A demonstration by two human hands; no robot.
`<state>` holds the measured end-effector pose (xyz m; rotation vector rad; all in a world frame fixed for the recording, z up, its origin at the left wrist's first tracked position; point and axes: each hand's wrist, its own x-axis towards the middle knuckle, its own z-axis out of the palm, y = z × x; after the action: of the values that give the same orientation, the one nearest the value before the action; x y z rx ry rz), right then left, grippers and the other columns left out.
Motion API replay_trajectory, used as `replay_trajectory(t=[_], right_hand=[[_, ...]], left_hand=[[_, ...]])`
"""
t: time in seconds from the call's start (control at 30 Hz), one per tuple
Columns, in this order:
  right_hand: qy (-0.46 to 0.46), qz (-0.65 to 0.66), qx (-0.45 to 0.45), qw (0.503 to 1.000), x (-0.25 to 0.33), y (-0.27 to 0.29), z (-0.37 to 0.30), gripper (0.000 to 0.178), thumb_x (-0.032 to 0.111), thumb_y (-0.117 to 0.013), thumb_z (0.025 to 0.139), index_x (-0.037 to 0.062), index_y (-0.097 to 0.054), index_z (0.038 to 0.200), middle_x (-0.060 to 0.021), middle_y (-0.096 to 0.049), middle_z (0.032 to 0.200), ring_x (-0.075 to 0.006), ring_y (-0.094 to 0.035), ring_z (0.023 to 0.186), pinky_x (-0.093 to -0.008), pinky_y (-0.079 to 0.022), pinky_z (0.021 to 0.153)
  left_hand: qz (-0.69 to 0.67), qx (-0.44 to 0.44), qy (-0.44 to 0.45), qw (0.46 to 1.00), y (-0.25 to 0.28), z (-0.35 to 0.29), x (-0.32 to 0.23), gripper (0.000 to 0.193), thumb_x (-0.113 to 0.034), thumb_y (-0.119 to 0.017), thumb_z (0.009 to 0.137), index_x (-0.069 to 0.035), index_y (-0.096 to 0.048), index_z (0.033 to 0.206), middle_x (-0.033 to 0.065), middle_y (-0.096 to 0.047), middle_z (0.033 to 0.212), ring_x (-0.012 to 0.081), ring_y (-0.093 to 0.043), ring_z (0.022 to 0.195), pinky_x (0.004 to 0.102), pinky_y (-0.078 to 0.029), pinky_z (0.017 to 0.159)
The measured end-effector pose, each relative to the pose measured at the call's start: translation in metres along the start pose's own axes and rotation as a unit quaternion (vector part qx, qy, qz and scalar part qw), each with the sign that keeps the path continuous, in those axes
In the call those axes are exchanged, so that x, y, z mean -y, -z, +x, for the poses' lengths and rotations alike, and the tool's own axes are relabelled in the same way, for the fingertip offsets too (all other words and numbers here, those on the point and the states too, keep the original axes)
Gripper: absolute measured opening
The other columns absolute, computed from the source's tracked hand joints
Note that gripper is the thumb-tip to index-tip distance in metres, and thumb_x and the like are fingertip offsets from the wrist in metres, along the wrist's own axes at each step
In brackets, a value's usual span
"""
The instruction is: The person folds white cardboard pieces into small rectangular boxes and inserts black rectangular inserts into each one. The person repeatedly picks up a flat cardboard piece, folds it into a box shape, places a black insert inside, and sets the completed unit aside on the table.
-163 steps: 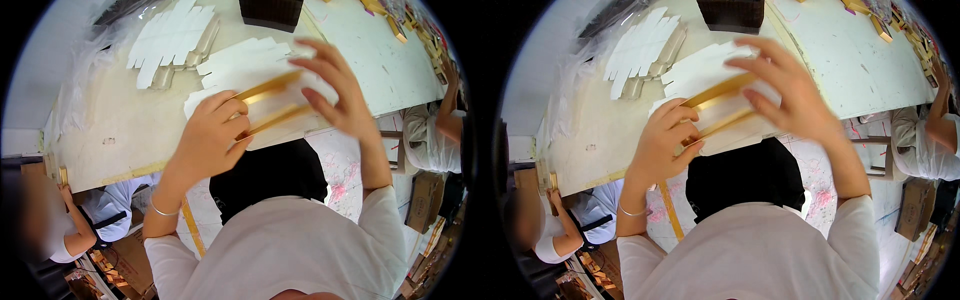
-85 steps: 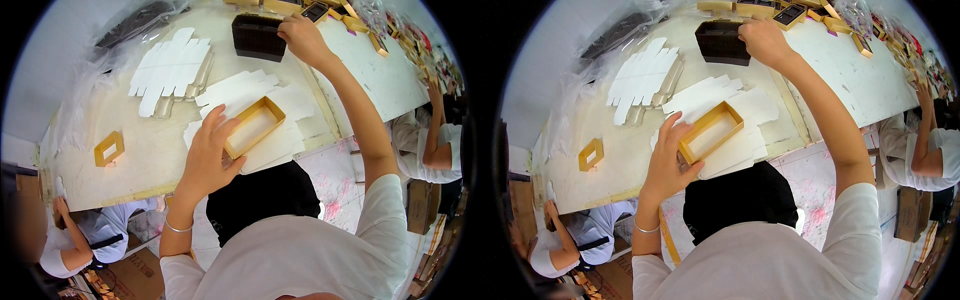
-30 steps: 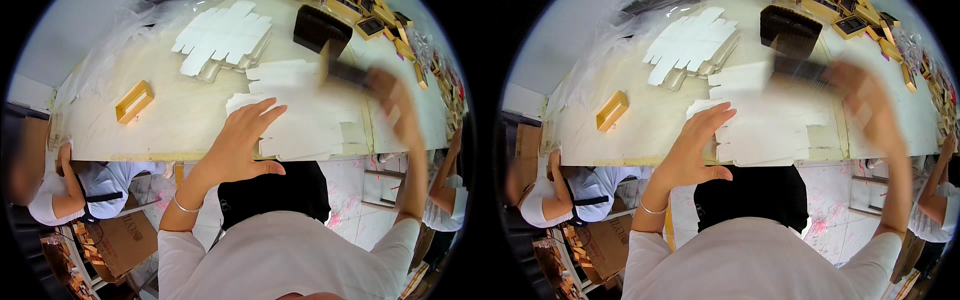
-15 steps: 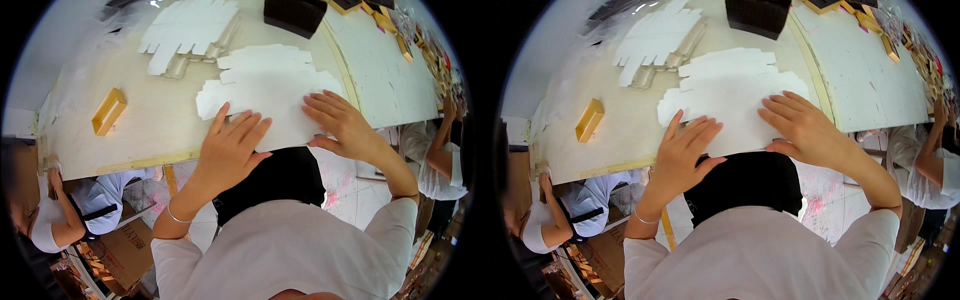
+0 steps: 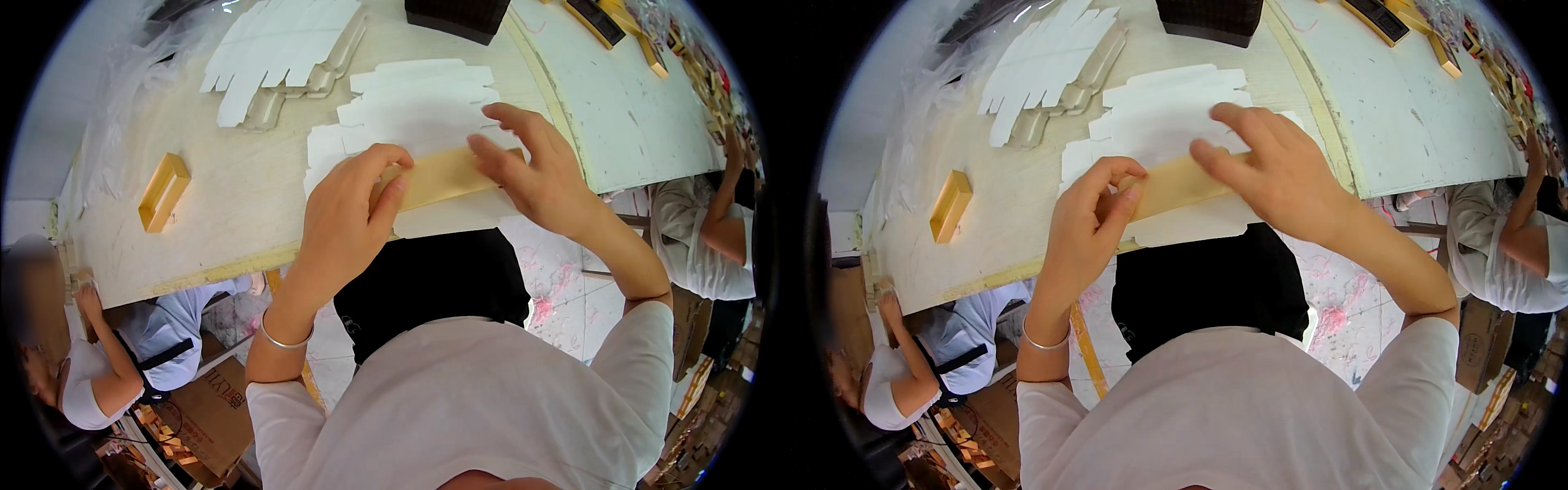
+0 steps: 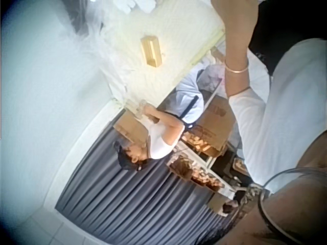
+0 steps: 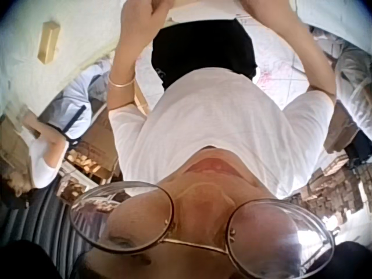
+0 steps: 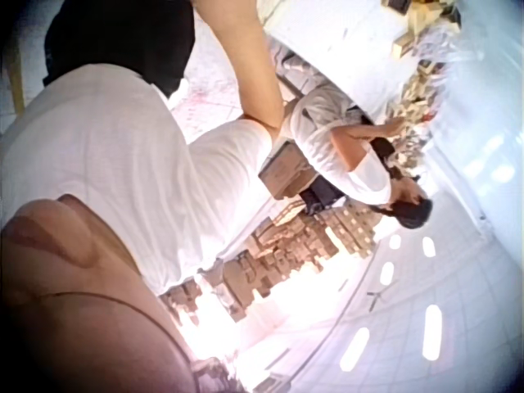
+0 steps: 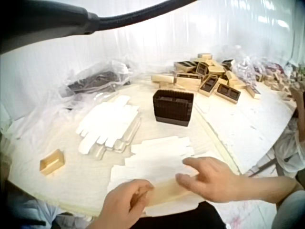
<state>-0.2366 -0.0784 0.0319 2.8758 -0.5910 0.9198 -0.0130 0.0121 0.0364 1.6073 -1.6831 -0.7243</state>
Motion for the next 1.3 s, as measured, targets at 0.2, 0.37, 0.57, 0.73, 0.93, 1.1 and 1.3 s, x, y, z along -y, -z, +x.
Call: replay_trajectory(t=[0.2, 0.37, 0.57, 0.73, 0.93, 1.1, 1.3], right_hand=[[0.130, 0.001, 0.040, 0.991, 0.008, -0.008, -0.010, 0.028, 0.012, -0.069, 0.068, -0.0015, -0.061, 0.092, -0.0105, -0.056, 0.093, -0.0246, -0.056, 0.089, -0.0340, -0.048, 0.078], [0.052, 0.057, 0.137, 0.988, 0.018, -0.003, -0.007, 0.019, 0.008, -0.068, 0.076, -0.0017, -0.061, 0.090, -0.0105, -0.054, 0.086, -0.0265, -0.054, 0.075, -0.0373, -0.046, 0.069], [-0.179, 0.278, 0.332, 0.883, -0.015, -0.003, 0.033, 0.008, 0.004, -0.062, 0.084, -0.0010, -0.064, 0.090, -0.0114, -0.057, 0.080, -0.0262, -0.055, 0.072, -0.0351, -0.044, 0.065], [-0.190, 0.254, 0.319, 0.893, -0.009, -0.002, 0.029, 0.010, 0.007, -0.062, 0.087, -0.0032, -0.063, 0.088, -0.0093, -0.059, 0.076, -0.0192, -0.056, 0.066, -0.0302, -0.044, 0.061], [-0.217, 0.397, 0.164, 0.877, 0.031, 0.030, 0.011, 0.017, 0.014, -0.060, 0.089, -0.0016, -0.064, 0.097, -0.0176, -0.061, 0.090, -0.0309, -0.059, 0.079, -0.0373, -0.047, 0.072], [0.077, 0.274, 0.065, 0.956, 0.026, 0.033, -0.001, 0.044, 0.028, -0.067, 0.085, 0.0036, -0.059, 0.121, -0.0165, -0.052, 0.129, -0.0327, -0.052, 0.114, -0.0438, -0.041, 0.098], [0.195, -0.005, 0.019, 0.981, 0.015, 0.022, -0.031, 0.040, 0.028, -0.070, 0.072, 0.0061, -0.065, 0.106, -0.0096, -0.058, 0.119, -0.0263, -0.055, 0.114, -0.0445, -0.045, 0.100]], left_hand=[[0.120, -0.054, -0.164, 0.978, -0.009, -0.010, 0.008, 0.015, -0.013, -0.070, 0.081, -0.006, -0.067, 0.094, 0.0031, -0.058, 0.087, 0.0206, -0.051, 0.074, 0.0321, -0.040, 0.062], [0.200, -0.047, -0.207, 0.957, -0.015, -0.014, 0.014, 0.022, -0.017, -0.076, 0.074, -0.005, -0.070, 0.091, 0.0043, -0.057, 0.082, 0.0204, -0.050, 0.071, 0.0321, -0.040, 0.063], [0.101, 0.085, -0.004, 0.991, -0.002, 0.015, 0.005, 0.015, -0.018, -0.071, 0.079, -0.004, -0.068, 0.083, 0.0060, -0.056, 0.074, 0.0205, -0.050, 0.066, 0.0336, -0.039, 0.059], [0.317, -0.070, -0.167, 0.931, -0.012, -0.004, -0.014, 0.041, -0.027, -0.071, 0.081, -0.007, -0.060, 0.115, 0.0077, -0.059, 0.077, 0.0236, -0.055, 0.064, 0.0360, -0.044, 0.059], [0.007, -0.036, -0.103, 0.994, -0.009, -0.017, -0.030, 0.057, -0.033, -0.068, 0.086, -0.008, -0.047, 0.132, 0.0103, -0.062, 0.088, 0.0229, -0.061, 0.072, 0.0301, -0.048, 0.058], [-0.166, 0.009, -0.029, 0.986, 0.010, 0.006, -0.018, 0.051, -0.007, -0.056, 0.088, -0.008, -0.040, 0.136, 0.0078, -0.060, 0.087, 0.0162, -0.057, 0.071, 0.0268, -0.047, 0.064], [-0.100, 0.207, 0.005, 0.973, 0.032, 0.045, -0.001, 0.051, -0.004, -0.054, 0.085, -0.005, -0.044, 0.135, 0.0057, -0.059, 0.099, 0.0105, -0.054, 0.080, 0.0260, -0.046, 0.069]])
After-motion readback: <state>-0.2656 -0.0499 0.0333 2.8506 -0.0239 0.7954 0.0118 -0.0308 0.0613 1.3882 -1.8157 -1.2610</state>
